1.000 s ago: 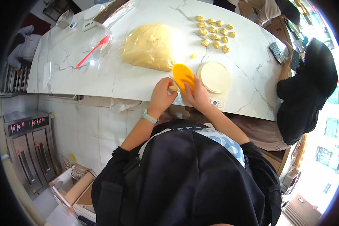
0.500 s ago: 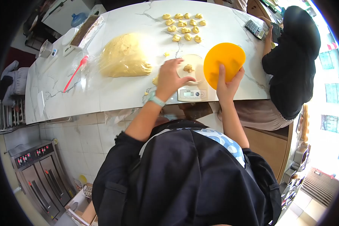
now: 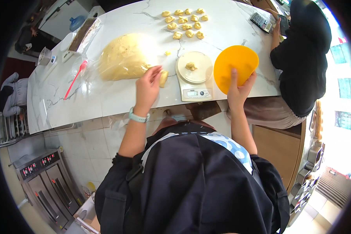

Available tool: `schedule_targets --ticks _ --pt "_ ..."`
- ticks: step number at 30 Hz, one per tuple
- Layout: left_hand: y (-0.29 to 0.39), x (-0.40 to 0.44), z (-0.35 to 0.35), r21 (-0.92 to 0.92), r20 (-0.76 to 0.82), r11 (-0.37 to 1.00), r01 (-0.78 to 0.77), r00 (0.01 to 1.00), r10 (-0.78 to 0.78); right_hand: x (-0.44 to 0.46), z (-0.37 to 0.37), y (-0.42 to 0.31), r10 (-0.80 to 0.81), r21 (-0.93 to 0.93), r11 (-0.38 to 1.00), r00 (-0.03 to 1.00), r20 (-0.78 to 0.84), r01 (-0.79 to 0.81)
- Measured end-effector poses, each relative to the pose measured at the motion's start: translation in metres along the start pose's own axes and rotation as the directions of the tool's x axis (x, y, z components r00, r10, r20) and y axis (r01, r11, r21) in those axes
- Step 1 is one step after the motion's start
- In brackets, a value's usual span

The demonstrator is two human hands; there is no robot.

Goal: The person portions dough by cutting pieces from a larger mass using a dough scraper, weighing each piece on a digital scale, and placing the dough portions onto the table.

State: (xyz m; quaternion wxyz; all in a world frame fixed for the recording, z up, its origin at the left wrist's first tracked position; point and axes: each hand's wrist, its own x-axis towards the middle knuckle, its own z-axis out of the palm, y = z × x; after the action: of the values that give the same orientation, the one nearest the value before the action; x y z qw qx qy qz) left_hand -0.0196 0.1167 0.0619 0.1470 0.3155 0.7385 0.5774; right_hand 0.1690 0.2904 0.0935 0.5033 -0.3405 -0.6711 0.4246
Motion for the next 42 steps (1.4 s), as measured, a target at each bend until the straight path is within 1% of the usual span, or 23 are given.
schedule_targets --ticks 2,5,6,8,9,12,13,16,17,19,21,22,23,25,26,27,29,32,35,38,39,41,42 --pt "0.012 0.015 0.034 -0.142 0.012 0.972 -0.185 0.982 0.188 0.003 -0.005 0.001 -0.013 -0.043 0.999 1.0 -0.005 0.013" --pt "0.027 0.026 0.057 0.005 0.273 0.999 -0.049 0.961 0.046 0.004 -0.007 -0.004 0.015 -0.018 1.0 1.0 -0.017 -0.015" --pt "0.019 0.028 0.062 0.171 0.258 0.962 -0.212 0.952 0.164 0.005 -0.009 -0.006 0.03 0.003 1.0 0.999 -0.025 -0.03" --pt "-0.006 0.026 0.073 0.471 0.292 0.739 -0.481 0.876 0.384 0.004 -0.014 -0.006 -0.003 -0.03 1.0 0.999 -0.041 0.001" --pt "-0.003 0.022 0.071 0.497 0.265 0.698 -0.516 0.856 0.444 0.004 -0.017 -0.005 -0.018 -0.048 0.999 0.999 -0.051 0.016" --pt "0.004 0.012 0.055 0.391 0.081 0.787 -0.477 0.87 0.487 0.003 -0.027 -0.002 -0.02 -0.108 0.994 0.998 -0.056 0.014" --pt "-0.008 0.012 0.047 0.338 0.02 0.834 -0.435 0.89 0.456 0.003 -0.029 -0.002 -0.01 -0.102 0.995 0.998 -0.063 0.003" --pt "-0.026 -0.004 0.023 0.37 -0.14 0.894 -0.254 0.936 0.324 0.005 -0.026 0.0 -0.013 -0.086 0.996 0.997 -0.076 0.007" --pt "-0.028 -0.009 0.016 0.396 -0.126 0.894 -0.208 0.952 0.278 0.005 -0.023 0.003 -0.032 -0.088 0.996 0.997 -0.076 0.025" --pt "-0.049 -0.02 0.002 0.487 -0.013 0.83 -0.272 0.948 0.318 0.002 -0.013 0.003 -0.029 -0.055 0.998 0.999 -0.036 0.027" --pt "-0.067 -0.031 -0.006 0.523 0.033 0.808 -0.274 0.953 0.302 -0.003 0.008 -0.005 0.005 0.02 1.0 0.999 0.048 -0.006" --pt "-0.072 -0.036 -0.01 0.516 0.026 0.821 -0.245 0.962 0.271 -0.008 0.019 -0.01 0.072 0.049 0.995 0.982 0.172 -0.081" --pt "-0.076 -0.04 -0.015 0.508 0.021 0.834 -0.215 0.971 0.238 -0.015 0.03 -0.016 0.135 0.065 0.985 0.946 0.296 -0.161" --pt "-0.073 -0.044 -0.016 0.491 0.004 0.846 -0.206 0.972 0.235 -0.026 0.061 -0.029 0.174 -0.051 0.983 0.79 0.587 -0.179" --pt "-0.07 -0.045 -0.017 0.482 0.0 0.852 -0.205 0.972 0.234 -0.031 0.079 -0.02 0.026 -0.097 0.994 0.719 0.695 0.058" --pt "-0.067 -0.046 -0.019 0.481 -0.013 0.85 -0.215 0.968 0.252 -0.031 0.095 -0.028 0.078 -0.173 0.979 0.583 0.809 0.11" --pt "-0.062 -0.05 -0.023 0.476 -0.036 0.848 -0.234 0.958 0.285 -0.031 0.125 -0.036 0.031 -0.165 0.946 0.425 0.905 0.281" --pt "-0.07 -0.058 -0.029 0.515 -0.064 0.831 -0.209 0.958 0.281 -0.034 0.158 -0.045 0.179 -0.266 0.868 0.234 0.955 0.42" --pt "-0.074 -0.063 -0.034 0.47 -0.093 0.865 -0.174 0.965 0.244 -0.078 0.154 -0.013 -0.066 -0.139 0.865 0.386 0.92 0.481" --pt "-0.073 -0.064 -0.034 0.193 -0.169 0.981 0.032 0.986 0.001 -0.095 0.127 0.016 -0.253 0.017 0.906 0.505 0.825 0.424" --pt "-0.071 -0.061 -0.033 0.103 -0.176 0.993 0.057 0.984 -0.038 -0.086 0.115 0.005 -0.001 -0.15 0.947 0.471 0.882 0.284" --pt "-0.061 -0.053 -0.032 -0.077 -0.189 0.991 0.108 0.975 -0.121 -0.082 0.09 0.017 -0.038 -0.116 0.973 0.633 0.774 0.2" --pt "-0.054 -0.049 -0.029 -0.112 -0.188 0.988 0.105 0.974 -0.125 -0.08 0.078 0.021 -0.053 -0.088 0.983 0.702 0.71 0.163"
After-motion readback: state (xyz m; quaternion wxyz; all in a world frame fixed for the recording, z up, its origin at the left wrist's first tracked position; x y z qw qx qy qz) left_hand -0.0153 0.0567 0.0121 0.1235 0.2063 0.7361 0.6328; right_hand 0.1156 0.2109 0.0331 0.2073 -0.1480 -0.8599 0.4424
